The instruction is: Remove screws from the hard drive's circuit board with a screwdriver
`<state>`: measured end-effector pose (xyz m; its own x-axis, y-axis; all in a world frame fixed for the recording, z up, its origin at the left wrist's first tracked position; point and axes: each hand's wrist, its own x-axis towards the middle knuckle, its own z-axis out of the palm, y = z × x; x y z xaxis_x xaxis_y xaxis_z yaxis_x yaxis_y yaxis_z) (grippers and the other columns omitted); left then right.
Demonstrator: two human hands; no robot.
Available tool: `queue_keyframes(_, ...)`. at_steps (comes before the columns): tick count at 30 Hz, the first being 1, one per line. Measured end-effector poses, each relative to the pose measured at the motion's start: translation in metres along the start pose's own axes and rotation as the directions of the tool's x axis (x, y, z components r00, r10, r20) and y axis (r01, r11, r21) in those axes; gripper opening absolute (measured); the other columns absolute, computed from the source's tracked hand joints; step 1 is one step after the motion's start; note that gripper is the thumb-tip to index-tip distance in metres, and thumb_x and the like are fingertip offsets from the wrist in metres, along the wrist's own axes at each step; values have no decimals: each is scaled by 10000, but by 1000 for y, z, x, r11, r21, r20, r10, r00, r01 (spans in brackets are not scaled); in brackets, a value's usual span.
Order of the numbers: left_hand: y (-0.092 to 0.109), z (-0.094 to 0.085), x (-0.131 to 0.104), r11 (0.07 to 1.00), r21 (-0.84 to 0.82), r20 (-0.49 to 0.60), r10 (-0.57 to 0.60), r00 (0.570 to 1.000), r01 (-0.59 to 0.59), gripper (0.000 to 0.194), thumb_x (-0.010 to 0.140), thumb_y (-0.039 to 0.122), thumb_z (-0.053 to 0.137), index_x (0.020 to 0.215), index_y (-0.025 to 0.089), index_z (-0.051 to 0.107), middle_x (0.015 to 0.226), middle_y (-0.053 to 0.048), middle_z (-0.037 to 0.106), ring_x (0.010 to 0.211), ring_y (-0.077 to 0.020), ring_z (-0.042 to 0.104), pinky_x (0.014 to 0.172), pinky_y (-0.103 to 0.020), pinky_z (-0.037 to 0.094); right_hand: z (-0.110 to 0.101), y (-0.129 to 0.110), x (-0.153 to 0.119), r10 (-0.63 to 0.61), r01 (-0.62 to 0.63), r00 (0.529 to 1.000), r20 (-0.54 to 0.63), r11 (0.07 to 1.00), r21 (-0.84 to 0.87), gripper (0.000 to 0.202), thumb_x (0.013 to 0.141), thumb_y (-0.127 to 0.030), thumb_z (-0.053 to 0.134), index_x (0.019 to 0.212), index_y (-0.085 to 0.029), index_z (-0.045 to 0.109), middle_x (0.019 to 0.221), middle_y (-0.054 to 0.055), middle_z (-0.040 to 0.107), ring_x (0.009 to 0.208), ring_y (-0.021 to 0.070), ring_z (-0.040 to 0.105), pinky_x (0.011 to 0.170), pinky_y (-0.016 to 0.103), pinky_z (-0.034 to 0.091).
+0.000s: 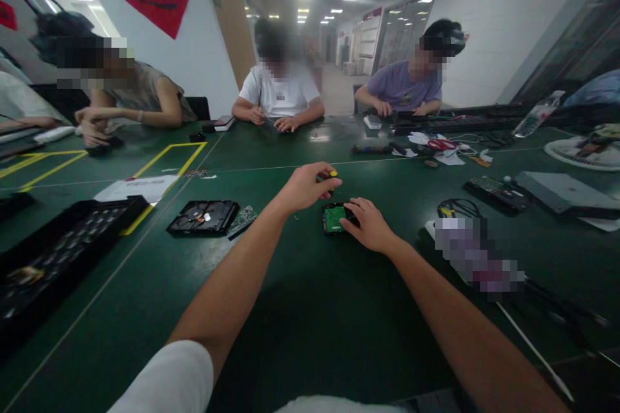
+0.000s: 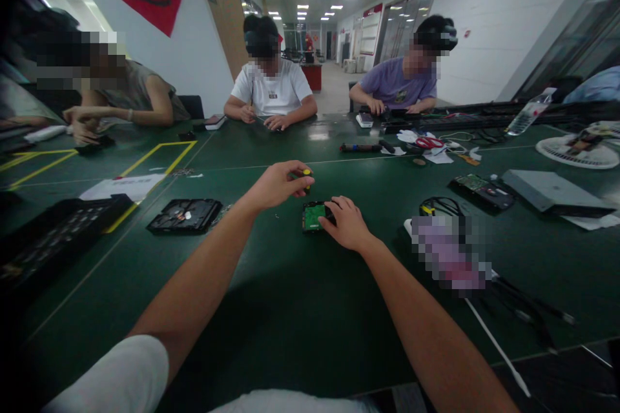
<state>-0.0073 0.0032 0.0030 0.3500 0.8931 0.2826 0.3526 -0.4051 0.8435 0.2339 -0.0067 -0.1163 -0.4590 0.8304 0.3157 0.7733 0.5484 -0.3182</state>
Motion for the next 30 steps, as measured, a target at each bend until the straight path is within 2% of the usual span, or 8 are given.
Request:
queue_keyframes(7,8,-6,-2,999,-36,-71,6,997,-9,259,940,382,713,1064,156,682,939,-83,751,671,-142,716,606,-249,586,0,0,1,7,-7,1000,20,1000,4,581,1017,-590,516,1463,-221,572,1528,161,540,1473,373,407,1170,619,374)
queue_keyframes(11,8,-3,-1,994,-99,-81,41,996,-49,257,965,383,686,1073,151,669,889,-65,731,676,-137,718,617,-242,585,-1,1,2,27,-27,1000,-9,998,51,539,1058,-582,425,1436,-237,595,1504,137,573,1458,337,447,1170,584,390)
queue_keyframes(15,5,4,1,983,-169,-32,69,997,-74,217,977,316,671,1088,131,654,888,-64,717,753,-144,732,700,-265,604,-15,-8,4,44,-28,984,-172,995,92,528,1091,-539,334,1381,-210,628,1479,142,602,1436,324,486,1206,578,347)
queue_keyframes(17,4,7,1,971,-231,5,65,998,-62,218,972,283,675,1117,124,642,924,-71,718,801,-146,737,763,-289,613,-24,-16,5,42,-5,957,-286,991,131,503,1100,-504,309,1399,-232,607,1463,127,619,1428,316,499,1221,572,331)
queue_keyframes(19,4,10,0,957,-285,43,64,997,-49,236,959,267,688,1143,128,638,962,-73,717,852,-150,739,823,-312,613,-31,-25,5,47,25,927,-372,982,187,486,1098,-491,320,1422,-239,580,1434,130,632,1382,311,541,1194,545,386)
queue_keyframes(24,6,18,-2,958,-278,124,114,986,-75,260,916,249,721,1155,156,681,1071,-71,719,927,-152,711,883,-312,585,-34,-39,3,27,82,907,-421,968,239,491,1056,-514,485,1465,-245,513,1391,124,637,1272,290,617,1104,457,500)
queue_keyframes(28,7,18,-4,974,-184,184,167,969,-133,287,922,276,706,1187,166,690,1064,-72,727,907,-154,685,841,-290,560,-32,-44,2,18,87,899,-438,971,220,477,1067,-471,464,1494,-261,495,1382,120,647,1267,304,621,1107,476,497)
queue_keyframes(30,0,13,-7,982,-142,177,148,973,-124,357,908,277,722,1243,172,659,1091,-78,728,931,-170,690,856,-306,560,-34,-44,2,12,82,907,-422,976,204,495,1076,-431,422,1546,-278,447,1382,121,639,1262,314,616,1103,496,495)
